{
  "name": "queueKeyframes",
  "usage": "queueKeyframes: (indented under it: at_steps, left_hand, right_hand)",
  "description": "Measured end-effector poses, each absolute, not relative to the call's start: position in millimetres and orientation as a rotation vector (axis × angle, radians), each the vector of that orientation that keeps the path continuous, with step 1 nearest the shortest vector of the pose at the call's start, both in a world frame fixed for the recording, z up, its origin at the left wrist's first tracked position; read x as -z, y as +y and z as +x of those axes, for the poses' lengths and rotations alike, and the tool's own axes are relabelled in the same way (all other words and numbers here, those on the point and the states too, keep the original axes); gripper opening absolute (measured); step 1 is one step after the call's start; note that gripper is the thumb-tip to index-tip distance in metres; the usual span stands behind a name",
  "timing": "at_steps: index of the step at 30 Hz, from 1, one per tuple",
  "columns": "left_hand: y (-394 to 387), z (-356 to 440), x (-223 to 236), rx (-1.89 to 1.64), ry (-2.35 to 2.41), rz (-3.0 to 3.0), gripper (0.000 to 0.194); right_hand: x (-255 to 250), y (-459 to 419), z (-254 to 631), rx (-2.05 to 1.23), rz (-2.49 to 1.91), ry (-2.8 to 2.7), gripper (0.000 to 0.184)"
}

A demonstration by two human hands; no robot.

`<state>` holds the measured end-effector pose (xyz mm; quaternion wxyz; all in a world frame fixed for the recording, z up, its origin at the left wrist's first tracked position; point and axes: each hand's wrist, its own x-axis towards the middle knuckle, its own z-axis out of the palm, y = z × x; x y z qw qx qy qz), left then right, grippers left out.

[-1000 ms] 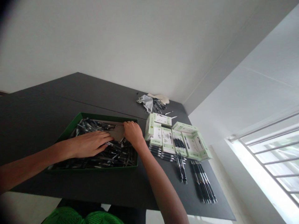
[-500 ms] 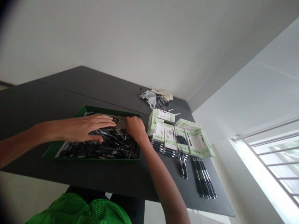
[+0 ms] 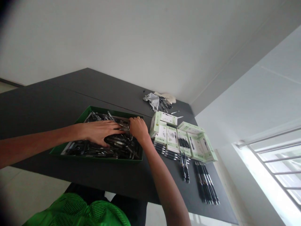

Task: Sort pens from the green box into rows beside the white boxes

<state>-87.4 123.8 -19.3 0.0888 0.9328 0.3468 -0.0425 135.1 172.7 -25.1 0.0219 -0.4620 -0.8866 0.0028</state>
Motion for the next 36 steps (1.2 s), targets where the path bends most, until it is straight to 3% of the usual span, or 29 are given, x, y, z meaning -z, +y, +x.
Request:
queueKeyframes:
  at_steps: [6, 14, 16, 19, 20, 27, 36]
  left_hand:
    - [130, -94, 13, 0.003, 1.132, 2.875, 0.082]
    - [128, -118, -13, -0.065, 1.288, 2.751, 0.090]
    - [120, -129, -26, -0.172, 1.259, 2.701, 0.072]
    - [104, -142, -39, -0.367, 1.327, 2.545, 0.024]
    - [99, -144, -39, -0.417, 1.295, 2.505, 0.019]
    - [78, -145, 0, -0.588, 1.212, 2.353, 0.027]
    - [76, -146, 15, -0.597, 1.410, 2.464, 0.061]
  right_hand:
    - [20, 179, 137, -0.205, -1.334, -2.588, 0.038]
    - [25, 185, 139, -0.370, -1.286, -2.365, 0.033]
    - [23, 186, 138, -0.398, -1.274, -2.332, 0.033]
    - [13, 181, 136, -0.461, -1.168, -2.299, 0.032]
    - [8, 176, 134, -0.486, -1.111, -2.295, 0.033]
    - [-24, 115, 110, -0.781, -0.718, -2.779, 0.034]
    - [-2, 82, 77, -0.349, -1.180, -3.083, 0.042]
